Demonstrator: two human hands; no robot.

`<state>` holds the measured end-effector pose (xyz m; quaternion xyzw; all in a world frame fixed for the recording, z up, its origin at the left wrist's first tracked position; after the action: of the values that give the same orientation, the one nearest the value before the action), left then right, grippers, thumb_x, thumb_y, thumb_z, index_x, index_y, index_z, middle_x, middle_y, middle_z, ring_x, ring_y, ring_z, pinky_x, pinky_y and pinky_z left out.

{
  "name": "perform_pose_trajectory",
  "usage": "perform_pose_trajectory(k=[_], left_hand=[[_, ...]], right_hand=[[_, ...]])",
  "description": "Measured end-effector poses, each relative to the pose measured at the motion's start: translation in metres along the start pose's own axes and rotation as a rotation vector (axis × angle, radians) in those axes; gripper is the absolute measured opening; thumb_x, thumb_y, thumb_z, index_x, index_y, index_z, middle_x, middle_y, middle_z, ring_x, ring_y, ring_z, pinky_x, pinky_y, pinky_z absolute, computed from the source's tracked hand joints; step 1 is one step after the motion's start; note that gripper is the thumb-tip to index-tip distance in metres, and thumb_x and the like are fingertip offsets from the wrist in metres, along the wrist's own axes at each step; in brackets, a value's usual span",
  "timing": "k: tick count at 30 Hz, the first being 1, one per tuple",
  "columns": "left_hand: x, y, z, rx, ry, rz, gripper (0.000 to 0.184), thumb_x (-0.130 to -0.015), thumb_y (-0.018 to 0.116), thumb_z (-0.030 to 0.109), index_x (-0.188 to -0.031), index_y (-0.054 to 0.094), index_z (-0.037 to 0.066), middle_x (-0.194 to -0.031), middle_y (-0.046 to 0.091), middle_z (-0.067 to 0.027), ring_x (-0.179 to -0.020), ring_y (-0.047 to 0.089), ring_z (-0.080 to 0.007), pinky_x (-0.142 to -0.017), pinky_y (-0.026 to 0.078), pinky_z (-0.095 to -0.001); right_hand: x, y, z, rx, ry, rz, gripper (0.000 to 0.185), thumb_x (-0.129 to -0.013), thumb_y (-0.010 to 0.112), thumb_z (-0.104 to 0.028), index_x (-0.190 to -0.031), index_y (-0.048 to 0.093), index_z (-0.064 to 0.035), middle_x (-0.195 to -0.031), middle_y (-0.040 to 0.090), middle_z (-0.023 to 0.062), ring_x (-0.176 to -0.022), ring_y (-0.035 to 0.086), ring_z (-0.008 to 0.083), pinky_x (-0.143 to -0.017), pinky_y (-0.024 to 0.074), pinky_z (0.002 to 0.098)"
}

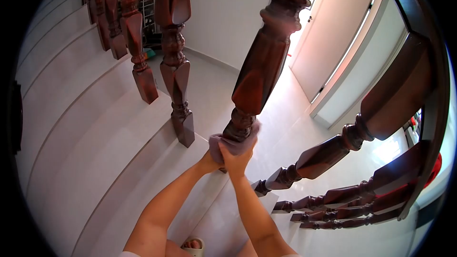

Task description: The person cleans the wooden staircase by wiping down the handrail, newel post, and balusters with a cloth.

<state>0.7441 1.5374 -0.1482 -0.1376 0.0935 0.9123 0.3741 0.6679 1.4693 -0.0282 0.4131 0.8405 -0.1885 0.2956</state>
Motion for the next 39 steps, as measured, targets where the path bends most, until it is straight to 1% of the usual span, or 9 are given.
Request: perform_pose_trajectory(k=[4, 8, 11, 16, 19, 22, 28, 31, 39], left_hand=[[0.006, -0.002, -0.032, -0.243, -0.367, -0.253, 0.055, -0.065, 0.077, 0.017, -0.111, 0.048, 0.005, -0.100, 0.056, -0.0043, -0.091, 0.051, -0.0110, -0.072, 0.048, -0.0311], [0.001, -0.002, -0.008, -0.494, 0.116, -0.123, 0.063, -0.059, 0.079, 0.018, -0.113, 0.048, 0.006, -0.100, 0.058, -0.0086, -0.090, 0.055, -0.0176, -0.074, 0.047, -0.0336], [0.002, -0.025, -0.075, -0.584, 0.155, 0.000, 0.057, -0.058, 0.079, 0.020, -0.107, 0.054, 0.006, -0.094, 0.060, -0.0122, -0.085, 0.058, -0.0261, -0.076, 0.047, -0.0356], [0.030, -0.028, -0.099, -0.890, -0.335, -0.473, 0.032, -0.073, 0.064, 0.017, -0.101, 0.060, 0.003, -0.098, 0.064, -0.0200, -0.090, 0.061, -0.0329, -0.078, 0.049, -0.0389], [0.057, -0.040, -0.096, -0.971, -0.476, 0.035, 0.043, -0.072, 0.066, 0.020, -0.110, 0.057, 0.003, -0.107, 0.060, -0.0195, -0.097, 0.058, -0.0363, -0.083, 0.049, -0.0431], [0.054, -0.039, -0.102, -1.152, -0.384, -0.070, 0.054, -0.076, 0.063, 0.027, -0.124, 0.049, 0.009, -0.122, 0.053, -0.0156, -0.112, 0.050, -0.0315, -0.090, 0.045, -0.0407], [0.045, -0.026, -0.089, -0.891, -0.051, -0.130, 0.061, -0.069, 0.072, 0.022, -0.124, 0.050, 0.010, -0.125, 0.051, -0.0147, -0.116, 0.048, -0.0284, -0.094, 0.044, -0.0353], [0.051, -0.026, -0.075, -0.531, -0.535, -0.363, 0.057, -0.066, 0.072, 0.016, -0.118, 0.053, 0.004, -0.118, 0.058, -0.0175, -0.108, 0.055, -0.0274, -0.088, 0.047, -0.0367], [0.038, -0.013, 0.041, -0.073, -0.242, -0.164, 0.063, -0.073, 0.072, 0.011, -0.128, 0.042, 0.002, -0.124, 0.051, -0.0111, -0.115, 0.047, -0.0185, -0.095, 0.041, -0.0326]], right_hand=[[0.003, 0.009, 0.056, -0.391, 0.264, -0.377, 0.064, -0.060, 0.078, -0.021, -0.114, 0.051, 0.0007, -0.100, 0.064, 0.0132, -0.094, 0.061, 0.0239, -0.084, 0.0470, 0.0349], [0.038, 0.011, 0.087, -0.175, 0.238, -0.394, 0.057, -0.062, 0.080, -0.025, -0.108, 0.057, 0.0015, -0.104, 0.064, 0.0154, -0.097, 0.061, 0.0247, -0.084, 0.0470, 0.0349], [0.058, 0.011, 0.112, -0.146, 0.301, -0.267, 0.055, -0.063, 0.080, -0.029, -0.103, 0.059, 0.0020, -0.100, 0.065, 0.0160, -0.100, 0.060, 0.0259, -0.086, 0.0456, 0.0358], [0.080, 0.008, 0.059, 0.266, -0.076, -0.070, 0.035, -0.073, 0.069, -0.021, -0.100, 0.061, -0.0006, -0.098, 0.061, 0.0192, -0.092, 0.058, 0.0343, -0.084, 0.0436, 0.0401], [0.157, 0.002, 0.143, 0.255, -0.015, -0.260, 0.024, -0.079, 0.062, -0.016, -0.099, 0.062, -0.0028, -0.102, 0.058, 0.0206, -0.083, 0.054, 0.0381, -0.081, 0.0431, 0.0432], [0.157, -0.003, 0.162, 0.342, -0.083, -0.363, 0.032, -0.077, 0.067, -0.022, -0.102, 0.061, -0.0029, -0.104, 0.059, 0.0200, -0.089, 0.056, 0.0378, -0.083, 0.0438, 0.0428], [0.120, -0.012, 0.159, 0.253, 0.296, -0.563, 0.054, -0.073, 0.073, -0.030, -0.115, 0.053, -0.0025, -0.110, 0.059, 0.0200, -0.104, 0.055, 0.0390, -0.085, 0.0454, 0.0412], [0.130, -0.014, 0.152, 0.223, 0.300, -0.533, 0.050, -0.079, 0.068, -0.026, -0.118, 0.050, -0.0027, -0.110, 0.058, 0.0213, -0.103, 0.055, 0.0387, -0.086, 0.0442, 0.0401], [0.088, -0.019, 0.073, -0.070, 0.461, -0.304, 0.034, -0.095, 0.046, -0.026, -0.110, 0.056, 0.0032, -0.106, 0.059, 0.0164, -0.101, 0.054, 0.0260, -0.089, 0.0403, 0.0340]])
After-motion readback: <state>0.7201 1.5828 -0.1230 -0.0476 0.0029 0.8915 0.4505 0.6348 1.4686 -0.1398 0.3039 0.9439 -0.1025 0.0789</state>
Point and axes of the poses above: each hand's wrist, its own x-axis away from the middle knuckle, its own y-axis out of the palm, z = x × y, the point moved 7 cm from there along -x, towards the middle knuckle
